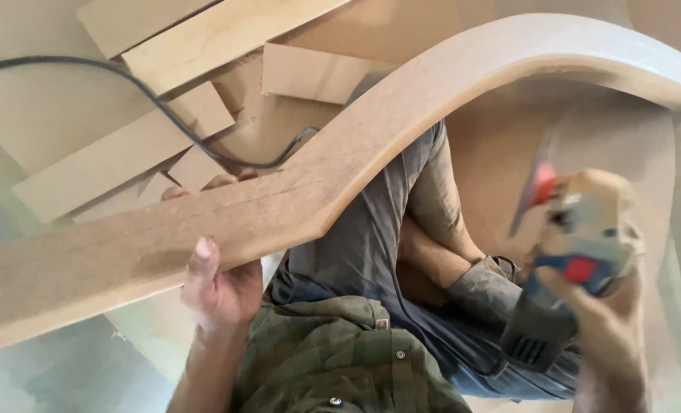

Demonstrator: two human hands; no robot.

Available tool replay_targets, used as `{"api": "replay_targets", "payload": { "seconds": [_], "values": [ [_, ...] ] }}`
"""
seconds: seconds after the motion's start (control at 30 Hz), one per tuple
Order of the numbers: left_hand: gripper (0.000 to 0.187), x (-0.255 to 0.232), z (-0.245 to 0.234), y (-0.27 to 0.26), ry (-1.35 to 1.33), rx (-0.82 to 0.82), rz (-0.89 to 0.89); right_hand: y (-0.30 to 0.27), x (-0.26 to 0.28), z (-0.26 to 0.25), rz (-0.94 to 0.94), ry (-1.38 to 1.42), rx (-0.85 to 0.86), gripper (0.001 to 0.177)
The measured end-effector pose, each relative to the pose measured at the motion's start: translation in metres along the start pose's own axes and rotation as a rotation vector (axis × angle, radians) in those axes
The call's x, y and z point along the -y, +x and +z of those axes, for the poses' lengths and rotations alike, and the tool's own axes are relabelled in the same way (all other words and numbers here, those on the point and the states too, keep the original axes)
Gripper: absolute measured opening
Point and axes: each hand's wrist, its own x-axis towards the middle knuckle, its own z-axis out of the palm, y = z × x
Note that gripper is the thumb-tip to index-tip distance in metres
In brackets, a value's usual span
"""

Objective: The person sands a curved wooden furniture component using a handheld power sander, holding the wood steady with one hand while moving the sander along the edges and surface.

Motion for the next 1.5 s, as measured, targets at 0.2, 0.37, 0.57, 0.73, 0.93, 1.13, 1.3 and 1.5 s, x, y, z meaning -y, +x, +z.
{"api": "replay_targets", "payload": {
  "seconds": [0.2,0.37,0.57,0.73,0.93,1.13,1.3,1.5],
  "values": [
    [0.055,-0.004,0.000,-0.001,0.034,-0.021,-0.016,-0.004,0.035,0.059,-0.405,-0.546,0.193,0.102],
    [0.056,-0.003,0.004,0.001,0.040,-0.046,-0.011,-0.007,0.058,0.086,-0.326,-0.661,0.344,0.106],
    [0.057,-0.004,0.004,0.001,0.032,-0.068,-0.028,-0.008,0.066,0.093,-0.459,-0.690,0.450,0.105],
    [0.056,-0.005,0.003,0.002,-0.001,-0.049,-0.047,0.024,0.063,0.081,-0.442,-0.743,0.321,0.101],
    [0.060,-0.005,0.003,0.004,0.022,-0.062,-0.048,0.036,0.074,0.075,-0.434,-0.768,0.290,0.098],
    [0.059,-0.002,-0.002,0.002,0.047,-0.076,-0.017,-0.006,0.072,0.088,-0.380,-0.754,0.495,0.104],
    [0.058,-0.001,-0.004,0.002,0.043,-0.063,-0.019,0.010,0.062,0.078,0.014,-0.922,0.567,0.106],
    [0.057,-0.002,-0.003,0.002,0.015,-0.055,-0.039,0.082,0.053,0.042,-0.267,-0.720,0.192,0.089]
  ]
}}
